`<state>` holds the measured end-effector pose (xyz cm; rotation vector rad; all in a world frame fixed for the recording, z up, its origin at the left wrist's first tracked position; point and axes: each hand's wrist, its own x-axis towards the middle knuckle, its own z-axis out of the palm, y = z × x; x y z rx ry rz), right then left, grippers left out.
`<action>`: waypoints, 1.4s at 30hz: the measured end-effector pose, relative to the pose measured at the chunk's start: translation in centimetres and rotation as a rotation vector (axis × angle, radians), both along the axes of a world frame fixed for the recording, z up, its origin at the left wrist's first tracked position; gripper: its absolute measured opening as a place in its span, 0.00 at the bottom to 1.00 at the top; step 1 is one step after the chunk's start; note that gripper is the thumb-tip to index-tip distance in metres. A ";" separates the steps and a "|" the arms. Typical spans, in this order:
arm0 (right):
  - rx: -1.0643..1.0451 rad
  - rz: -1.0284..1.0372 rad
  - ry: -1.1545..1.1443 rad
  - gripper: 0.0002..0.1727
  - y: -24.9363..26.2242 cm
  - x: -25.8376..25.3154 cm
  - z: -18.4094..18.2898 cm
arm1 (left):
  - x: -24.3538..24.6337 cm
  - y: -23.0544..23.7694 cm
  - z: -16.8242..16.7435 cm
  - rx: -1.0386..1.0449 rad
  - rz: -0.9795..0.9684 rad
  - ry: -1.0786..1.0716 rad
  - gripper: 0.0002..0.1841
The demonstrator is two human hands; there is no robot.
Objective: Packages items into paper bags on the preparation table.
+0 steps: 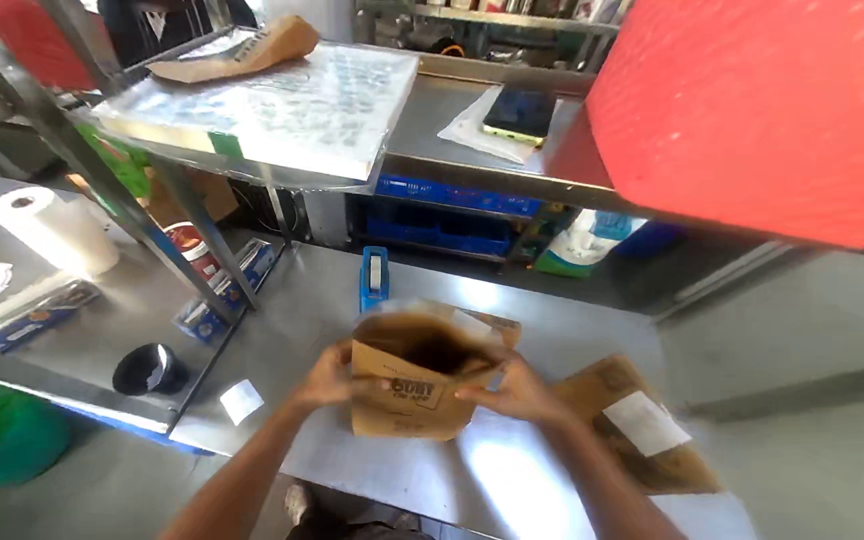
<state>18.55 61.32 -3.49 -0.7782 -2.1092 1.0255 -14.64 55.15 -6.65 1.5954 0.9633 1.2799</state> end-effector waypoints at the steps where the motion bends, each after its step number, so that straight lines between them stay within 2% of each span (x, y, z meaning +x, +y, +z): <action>1: 0.086 0.045 0.032 0.23 0.8 -0.3 -0.1 | -0.2 0.8 0.4 0.091 -0.084 -0.007 0.25; 2: 0.196 0.053 0.058 0.16 1.1 -0.5 -0.5 | -0.3 1.0 0.8 0.182 -0.093 0.015 0.18; 3: 0.311 0.031 0.068 0.12 0.9 -0.6 -1.2 | -0.4 0.8 0.9 0.267 -0.056 0.077 0.12; 5: 0.454 -0.052 0.052 0.10 -0.2 -0.2 -2.8 | -0.8 -0.4 0.1 0.442 0.002 0.252 0.10; 6: 0.419 -0.129 0.071 0.11 -1.2 0.0 -3.4 | -0.8 -1.1 -0.6 0.528 0.059 0.350 0.11; 7: 0.283 -0.241 0.108 0.12 -2.6 0.1 -3.7 | -0.7 -1.6 -1.2 0.615 0.097 0.436 0.12; 8: 0.048 -0.374 0.167 0.11 -4.1 0.1 -3.4 | -0.7 -1.8 -1.7 0.690 0.119 0.502 0.12; 9: -0.277 -0.477 0.219 0.12 -5.4 0.0 -2.4 | -0.8 -1.8 -2.0 0.742 0.127 0.539 0.12; 10: -0.613 -0.489 0.215 0.22 -6.1 -0.2 -1.0 | -0.8 -1.7 -2.2 0.772 0.130 0.555 0.12; 11: -0.864 -0.401 0.185 0.33 -6.5 -0.3 0.0 | -0.8 -1.8 -2.4 0.786 0.127 0.557 0.12; 12: -0.951 -0.305 0.165 0.33 -6.7 -0.5 0.4 | -0.7 -1.8 -2.5 0.789 0.129 0.547 0.11; 13: -0.878 -0.260 0.144 0.25 -6.6 -1.0 0.2 | -0.7 -1.8 -2.6 0.769 0.149 0.527 0.11; 14: -0.688 -0.274 0.087 0.17 -6.5 -1.5 -0.6 | -0.7 -2.1 -2.8 0.703 0.203 0.496 0.11; 15: -0.454 -0.346 -0.007 0.15 -6.3 -1.7 -2.1 | -0.8 -2.9 -3.2 0.576 0.301 0.441 0.11; 17: -0.114 -0.516 -0.103 0.22 -6.2 -1.6 -5.9 | -1.3 -5.3 -4.1 0.163 0.497 0.224 0.20; 18: -0.058 -0.558 -0.051 0.25 -6.1 -1.7 -7.3 | -1.7 -6.2 -4.5 -0.027 0.529 0.121 0.27; 20: -0.063 -0.538 0.150 0.23 -5.6 -2.0 -9.1 | -1.1 -7.0 -5.2 -0.199 0.465 0.062 0.42; 21: -0.076 -0.508 0.231 0.19 -5.7 -2.1 -9.8 | 0.0 -7.3 -5.8 -0.232 0.413 0.064 0.45; 22: -0.085 -0.486 0.299 0.17 -5.7 -2.4 -10.5 | 0.9 -7.2 -6.4 -0.231 0.380 0.069 0.45; 24: -0.084 -0.481 0.397 0.14 -5.0 -3.2 -11.1 | 2.1 -5.4 -7.6 -0.133 0.328 -0.046 0.30; 26: -0.116 -0.541 0.526 0.17 -4.4 -4.6 -11.2 | 2.3 -4.2 -8.7 -0.085 0.279 -0.266 0.14; 28: -0.134 -0.590 0.573 0.23 -3.9 -7.1 -11.0 | 1.5 -4.6 -9.3 -0.077 0.348 -0.365 0.09; 31: -0.181 -0.519 0.476 0.21 -2.7 -13.4 -9.2 | -2.2 -5.8 -8.7 -0.049 0.601 -0.400 0.07; 33: -0.259 -0.463 0.379 0.29 -0.1 -17.9 -7.8 | -6.1 -5.7 -7.8 -0.040 0.751 -0.380 0.07; 35: -0.306 -0.561 0.257 0.37 3.9 -22.1 -7.2 | -9.9 -4.5 -7.2 -0.055 0.850 -0.364 0.07; 37: -0.363 -0.707 0.087 0.49 8.3 -25.1 -7.7 | -12.9 -3.0 -6.8 -0.073 0.911 -0.376 0.07; 38: -0.420 -0.769 0.016 0.51 10.2 -26.1 -8.3 | -14.0 -2.2 -6.8 -0.075 0.920 -0.385 0.08; 40: -0.581 -0.819 -0.073 0.47 13.4 -27.1 -9.3 | -15.7 -0.7 -6.8 -0.070 0.910 -0.374 0.12; 42: -0.722 -0.773 -0.123 0.47 15.8 -27.1 -9.8 | -17.0 0.3 -7.2 -0.062 0.891 -0.316 0.14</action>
